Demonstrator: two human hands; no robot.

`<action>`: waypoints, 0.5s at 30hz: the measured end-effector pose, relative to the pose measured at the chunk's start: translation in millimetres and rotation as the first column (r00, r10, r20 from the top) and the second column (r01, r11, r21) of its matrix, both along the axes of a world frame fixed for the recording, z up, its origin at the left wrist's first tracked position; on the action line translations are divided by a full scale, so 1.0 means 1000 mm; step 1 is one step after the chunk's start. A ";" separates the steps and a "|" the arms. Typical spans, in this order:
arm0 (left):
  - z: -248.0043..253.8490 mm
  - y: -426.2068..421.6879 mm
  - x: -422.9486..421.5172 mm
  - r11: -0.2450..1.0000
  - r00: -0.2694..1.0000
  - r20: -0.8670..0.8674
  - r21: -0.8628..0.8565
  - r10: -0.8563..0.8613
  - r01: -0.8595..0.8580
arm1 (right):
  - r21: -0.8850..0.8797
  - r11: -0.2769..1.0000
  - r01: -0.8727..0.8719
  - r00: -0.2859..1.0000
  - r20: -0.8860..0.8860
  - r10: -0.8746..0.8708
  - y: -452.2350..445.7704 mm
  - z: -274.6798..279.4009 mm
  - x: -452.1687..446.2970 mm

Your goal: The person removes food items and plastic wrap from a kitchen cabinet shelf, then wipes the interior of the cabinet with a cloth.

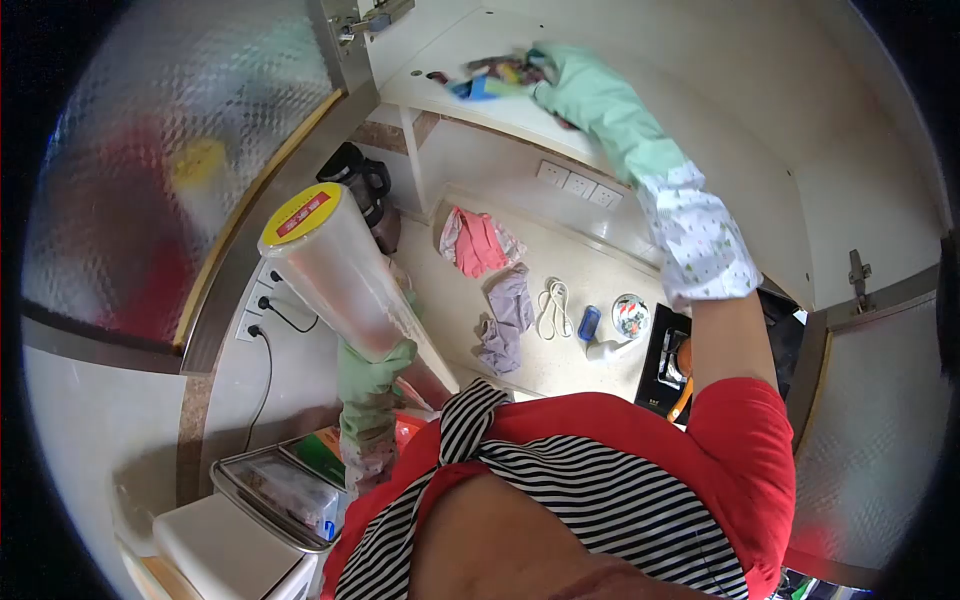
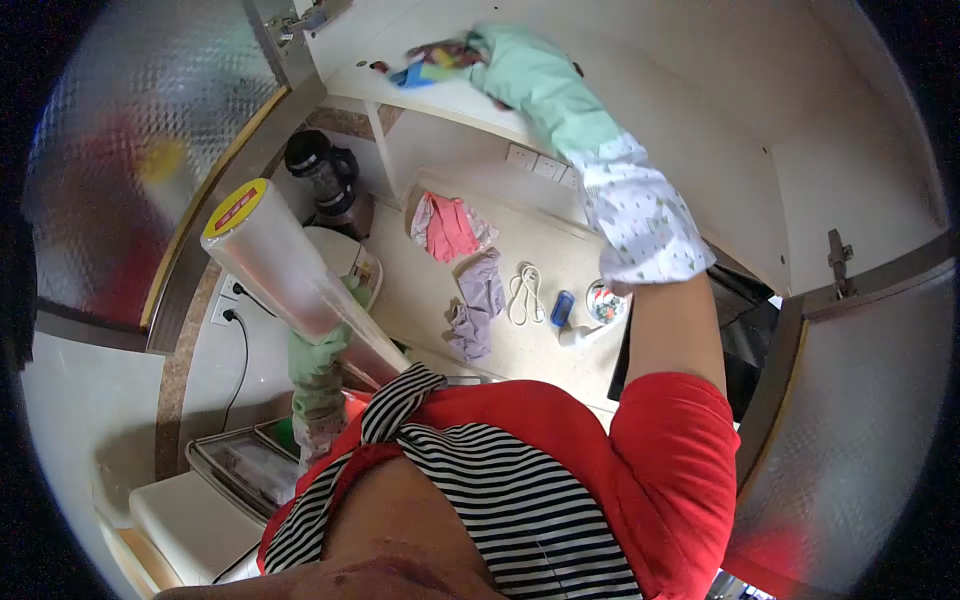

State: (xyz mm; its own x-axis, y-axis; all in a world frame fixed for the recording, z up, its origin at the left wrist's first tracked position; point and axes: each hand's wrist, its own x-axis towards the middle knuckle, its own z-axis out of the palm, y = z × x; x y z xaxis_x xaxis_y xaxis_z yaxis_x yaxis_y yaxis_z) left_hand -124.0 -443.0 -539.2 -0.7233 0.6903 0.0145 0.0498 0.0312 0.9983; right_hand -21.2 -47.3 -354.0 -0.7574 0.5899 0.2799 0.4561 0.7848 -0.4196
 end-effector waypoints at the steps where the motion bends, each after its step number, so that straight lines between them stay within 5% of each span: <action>1: 0.008 0.003 0.001 0.999 0.996 0.089 -0.026 -0.023 0.026 | -0.051 0.996 -0.072 0.997 -0.005 0.072 -0.011 0.003 0.005; 3: 0.016 0.012 0.005 0.998 0.990 0.133 0.049 -0.043 0.037 | -0.003 0.982 -0.187 0.982 -0.033 0.187 0.009 -0.011 0.020; 5: 0.019 0.013 0.005 0.992 0.981 0.182 0.123 -0.059 0.037 | -0.265 0.913 -0.312 0.948 -0.149 0.281 0.028 -0.016 0.047; 7: 0.019 0.008 0.002 0.988 1.000 0.011 -0.151 0.001 0.000 | -0.114 0.924 -0.366 0.876 -0.378 0.300 0.088 -0.030 0.053; 8: 0.011 0.005 0.000 0.990 1.000 0.015 -0.140 0.009 -0.007 | -0.534 0.827 -0.174 0.946 -0.325 -0.011 0.062 0.006 0.061; 11: -0.003 -0.004 -0.001 0.999 0.997 0.063 -0.035 0.043 -0.040 | -0.418 0.901 0.115 0.938 -0.254 -0.237 0.085 0.038 0.034; 15: 0.005 -0.018 0.002 0.990 0.991 0.049 -0.075 0.124 -0.120 | -0.294 0.906 0.306 0.916 -0.169 -0.364 0.166 -0.003 -0.040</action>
State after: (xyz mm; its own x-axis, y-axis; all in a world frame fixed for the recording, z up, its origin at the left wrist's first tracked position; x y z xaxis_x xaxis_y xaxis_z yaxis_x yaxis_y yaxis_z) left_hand -122.0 -461.3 -534.2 -0.8008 0.5945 -0.0729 -0.0122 0.1054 0.9944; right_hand -61.2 118.4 -357.0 -0.4408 0.8707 0.2182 0.5485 0.4537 -0.7024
